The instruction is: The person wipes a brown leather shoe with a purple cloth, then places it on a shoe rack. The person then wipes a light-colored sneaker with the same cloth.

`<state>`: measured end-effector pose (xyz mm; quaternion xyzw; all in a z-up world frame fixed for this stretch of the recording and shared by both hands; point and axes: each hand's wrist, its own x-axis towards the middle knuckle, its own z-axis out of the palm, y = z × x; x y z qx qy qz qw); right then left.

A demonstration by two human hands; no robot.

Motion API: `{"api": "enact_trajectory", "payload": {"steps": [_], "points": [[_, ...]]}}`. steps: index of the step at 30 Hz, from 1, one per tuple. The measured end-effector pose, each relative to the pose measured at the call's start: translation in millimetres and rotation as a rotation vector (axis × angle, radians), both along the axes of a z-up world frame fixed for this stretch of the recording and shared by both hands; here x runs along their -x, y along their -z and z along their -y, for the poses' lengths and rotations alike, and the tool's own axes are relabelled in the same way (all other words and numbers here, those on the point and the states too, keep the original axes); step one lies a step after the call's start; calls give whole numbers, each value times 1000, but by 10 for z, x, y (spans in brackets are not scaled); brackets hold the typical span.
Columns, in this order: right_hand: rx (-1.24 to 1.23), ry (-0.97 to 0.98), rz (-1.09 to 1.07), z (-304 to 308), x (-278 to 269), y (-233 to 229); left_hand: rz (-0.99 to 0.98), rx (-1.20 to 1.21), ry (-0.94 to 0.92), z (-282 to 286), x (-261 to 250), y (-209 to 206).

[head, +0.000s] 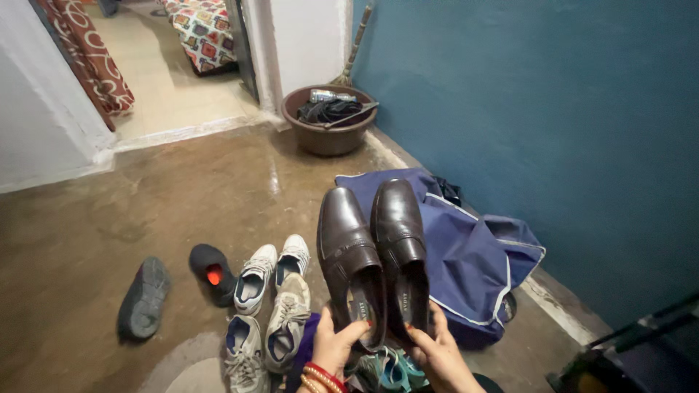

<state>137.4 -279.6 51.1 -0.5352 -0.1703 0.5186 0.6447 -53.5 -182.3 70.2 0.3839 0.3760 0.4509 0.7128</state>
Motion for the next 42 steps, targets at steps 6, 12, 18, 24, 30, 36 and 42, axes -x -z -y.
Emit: {"api": "enact_trajectory", "payload": {"steps": [6, 12, 18, 24, 30, 36, 42], "points": [[-76, -56, -90, 21, 133, -218, -44, -106, -26, 20, 93, -133], [35, 135, -330, 169, 499, -973, -36, -65, 42, 83, 175, -179], [-140, -41, -77, 162, 204, -333, 2, -107, 54, 124, 161, -139], [-118, -38, 4, 224, -48, -11, -48, -125, 74, 152, 90, -40], [-134, 35, -80, 407, -246, -116, 36, -222, 148, 288, -123, -88], [-170, 82, -86, 668, -594, -119, 66, -275, 181, 438, -524, -55], [-224, 147, -48, 973, -955, -17, 159, -202, 254, 679, -901, -127]]}}
